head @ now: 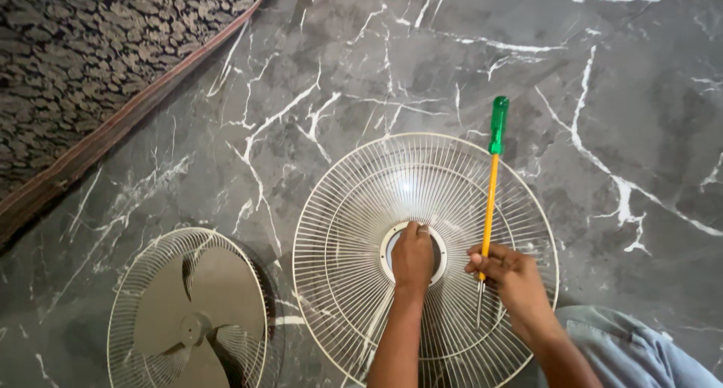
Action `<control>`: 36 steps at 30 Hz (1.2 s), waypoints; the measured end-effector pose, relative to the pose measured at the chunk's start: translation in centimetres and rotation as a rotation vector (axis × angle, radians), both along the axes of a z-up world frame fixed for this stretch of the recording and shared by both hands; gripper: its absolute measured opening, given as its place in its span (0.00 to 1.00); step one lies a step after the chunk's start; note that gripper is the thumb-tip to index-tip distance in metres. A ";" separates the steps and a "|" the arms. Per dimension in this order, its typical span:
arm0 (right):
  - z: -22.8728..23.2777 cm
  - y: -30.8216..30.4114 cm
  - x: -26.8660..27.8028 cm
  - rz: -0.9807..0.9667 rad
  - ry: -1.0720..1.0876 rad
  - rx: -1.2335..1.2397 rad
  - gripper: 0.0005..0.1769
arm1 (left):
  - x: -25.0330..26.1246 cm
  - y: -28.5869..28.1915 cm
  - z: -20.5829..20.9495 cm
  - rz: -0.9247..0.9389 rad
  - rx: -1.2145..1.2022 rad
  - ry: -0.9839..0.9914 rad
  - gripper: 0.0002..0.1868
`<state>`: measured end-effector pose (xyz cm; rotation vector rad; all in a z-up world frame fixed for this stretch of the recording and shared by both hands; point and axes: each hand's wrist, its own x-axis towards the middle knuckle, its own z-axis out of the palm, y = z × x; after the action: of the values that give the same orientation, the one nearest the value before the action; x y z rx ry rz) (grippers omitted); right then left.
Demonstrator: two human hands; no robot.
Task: The person assembles an electric fan by attaching the fan blade to the front grille and securing it with a central nut. They use a screwdriver to tighten the nut and then place the rear grille over the assembly.
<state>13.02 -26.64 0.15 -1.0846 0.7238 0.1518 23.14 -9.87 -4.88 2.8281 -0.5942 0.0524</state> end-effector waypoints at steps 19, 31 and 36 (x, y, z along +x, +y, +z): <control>-2.8 0.6 0.1 0.046 -0.023 -0.012 0.13 | 2.1 0.5 -1.3 0.214 0.125 0.141 0.10; -0.7 0.6 0.0 0.011 -0.150 -0.063 0.13 | -4.6 12.1 0.9 0.469 -0.035 0.086 0.16; 0.7 0.7 0.0 0.023 -0.109 -0.049 0.13 | -6.1 12.0 0.3 0.381 -0.105 0.148 0.16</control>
<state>12.99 -25.93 0.88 -1.1390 0.6201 0.0939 17.08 2.18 -4.55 2.7694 -0.0167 -0.0549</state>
